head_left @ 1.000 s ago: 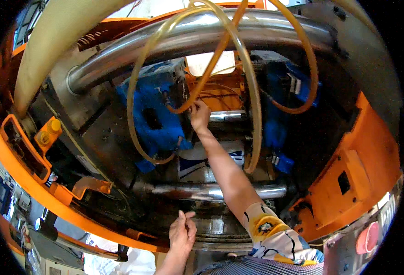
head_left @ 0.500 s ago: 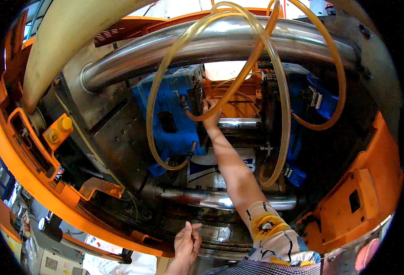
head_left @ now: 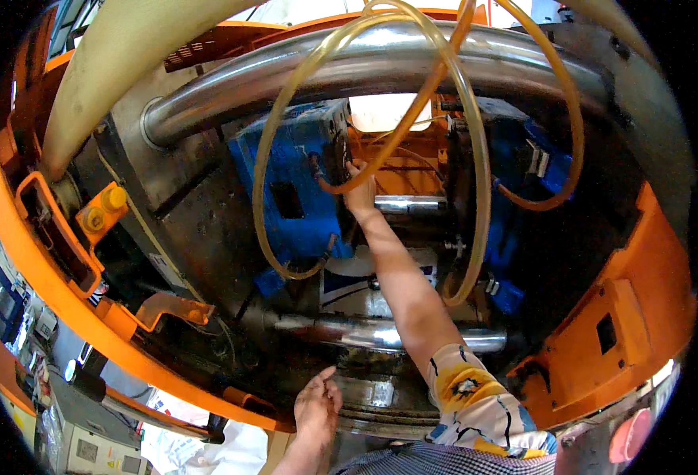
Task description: The person picks small white plastic components from a pink bowl, assembles them by hand, and places the assembled units into a machine. They then operate the machine's control panel and retrieve the finished parts.
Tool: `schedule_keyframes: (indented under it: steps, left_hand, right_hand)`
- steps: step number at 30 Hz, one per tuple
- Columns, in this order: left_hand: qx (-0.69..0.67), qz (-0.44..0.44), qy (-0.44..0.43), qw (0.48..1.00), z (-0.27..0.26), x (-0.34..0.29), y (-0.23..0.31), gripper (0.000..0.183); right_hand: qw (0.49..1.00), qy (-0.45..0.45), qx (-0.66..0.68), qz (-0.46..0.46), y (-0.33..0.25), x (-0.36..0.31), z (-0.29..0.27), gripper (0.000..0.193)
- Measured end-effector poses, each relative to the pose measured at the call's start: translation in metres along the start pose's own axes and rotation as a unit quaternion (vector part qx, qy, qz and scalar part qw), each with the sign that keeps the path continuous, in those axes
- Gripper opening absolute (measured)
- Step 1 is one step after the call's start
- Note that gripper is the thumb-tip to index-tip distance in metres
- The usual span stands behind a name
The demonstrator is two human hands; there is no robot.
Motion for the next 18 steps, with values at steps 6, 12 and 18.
schedule_keyframes:
  steps: [6,12,18]
  left_hand:
    - [-0.064,0.015,-0.061,0.996,0.009,0.009,0.0,0.017]
    - [-0.07,0.044,-0.055,0.995,0.019,0.01,0.017,0.022]
    - [-0.049,-0.047,-0.094,0.993,0.031,0.015,-0.001,0.031]
  right_hand:
    - [0.999,0.012,0.039,-0.001,-0.019,-0.032,-0.07,0.027]
    - [0.817,-0.461,0.166,-0.304,-0.118,-0.203,-0.184,0.017]
    - [0.855,-0.423,0.198,-0.227,-0.093,-0.228,-0.198,0.018]
Point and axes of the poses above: each hand's wrist, its own x-axis towards the middle knuckle, its own z-axis out of the palm, y = z × x, the point moved 6 cm from there along x, towards the middle knuckle, and after that the axes turned 13 degrees about -x, right-handed, at the moved point
